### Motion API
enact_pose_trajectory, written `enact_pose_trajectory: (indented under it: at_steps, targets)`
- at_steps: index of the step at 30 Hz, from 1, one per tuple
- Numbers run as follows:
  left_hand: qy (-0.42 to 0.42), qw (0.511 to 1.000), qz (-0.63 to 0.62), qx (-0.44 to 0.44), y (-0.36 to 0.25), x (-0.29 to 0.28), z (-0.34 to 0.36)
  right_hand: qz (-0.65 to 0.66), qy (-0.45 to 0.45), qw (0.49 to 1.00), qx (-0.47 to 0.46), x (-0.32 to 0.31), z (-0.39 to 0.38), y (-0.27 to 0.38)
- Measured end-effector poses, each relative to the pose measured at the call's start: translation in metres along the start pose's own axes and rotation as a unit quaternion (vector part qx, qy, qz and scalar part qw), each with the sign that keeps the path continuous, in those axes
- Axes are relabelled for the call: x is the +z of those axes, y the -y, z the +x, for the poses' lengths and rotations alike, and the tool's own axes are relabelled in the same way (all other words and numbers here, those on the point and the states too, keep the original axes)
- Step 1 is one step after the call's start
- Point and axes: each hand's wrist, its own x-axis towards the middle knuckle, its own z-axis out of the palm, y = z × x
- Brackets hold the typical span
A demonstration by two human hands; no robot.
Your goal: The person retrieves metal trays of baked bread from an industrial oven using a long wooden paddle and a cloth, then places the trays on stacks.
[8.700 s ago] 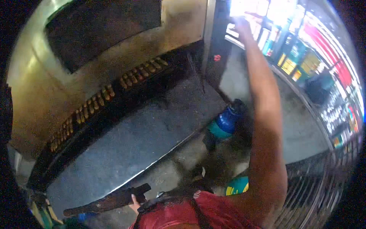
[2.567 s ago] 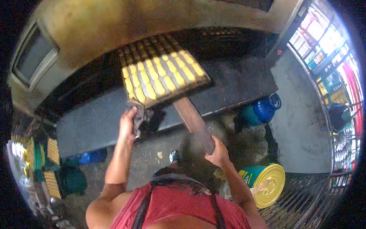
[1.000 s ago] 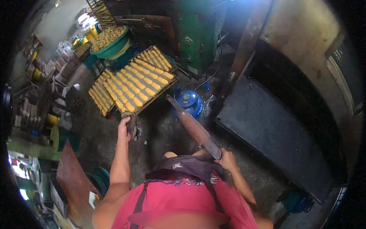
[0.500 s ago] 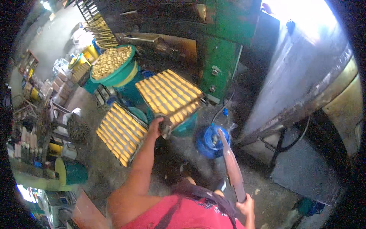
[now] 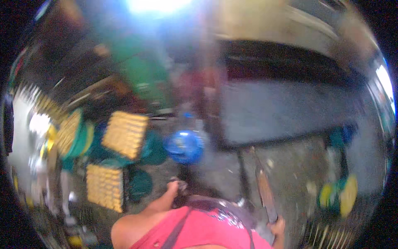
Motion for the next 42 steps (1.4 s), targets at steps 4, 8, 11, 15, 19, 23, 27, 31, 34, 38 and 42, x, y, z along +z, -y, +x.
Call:
enact_pose_trajectory:
  at_steps: [4,8,11,15,19,23,27,31,34,38,42]
  targets:
    - [-0.022,0.989,0.144,-0.024,-0.007,0.086,-0.138,0.031,-0.191,0.976,0.095,-0.083,-0.007,-0.155]
    - [0.089,0.931,0.347,0.064,-0.03,0.216,-0.206,0.13,-0.343,0.914,0.171,-0.259,0.038,-0.182]
    - [0.205,0.911,0.338,0.116,-0.04,0.276,-0.224,0.004,-0.405,0.913,0.048,-0.352,0.098,-0.183]
    - [0.245,0.915,0.299,0.117,-0.048,0.388,-0.241,-0.014,-0.41,0.912,0.019,-0.478,0.206,-0.147]
    - [0.186,0.905,0.36,0.129,-0.024,0.514,-0.272,-0.091,-0.408,0.908,0.002,-0.596,0.321,-0.13]
    - [0.337,0.654,0.605,0.306,0.024,0.618,-0.231,-0.081,-0.39,0.916,-0.043,-0.7,0.43,-0.12]
    - [0.255,0.629,0.635,0.37,0.005,0.701,-0.319,-0.115,-0.335,0.934,-0.041,-0.769,0.483,-0.106]
    - [0.36,0.717,0.493,0.337,-0.069,0.796,-0.472,-0.091,-0.315,0.933,-0.151,-0.79,0.503,-0.19]
    - [0.414,0.725,0.444,0.324,-0.077,0.871,-0.533,-0.035,-0.291,0.942,-0.163,-0.773,0.496,-0.271]
    - [0.466,0.75,0.364,0.297,-0.091,0.953,-0.631,-0.076,-0.113,0.965,-0.226,-0.786,0.503,-0.352]
    - [0.547,0.83,0.105,-0.025,-0.094,1.002,-0.722,-0.174,-0.013,0.905,-0.389,-0.804,0.573,-0.366]
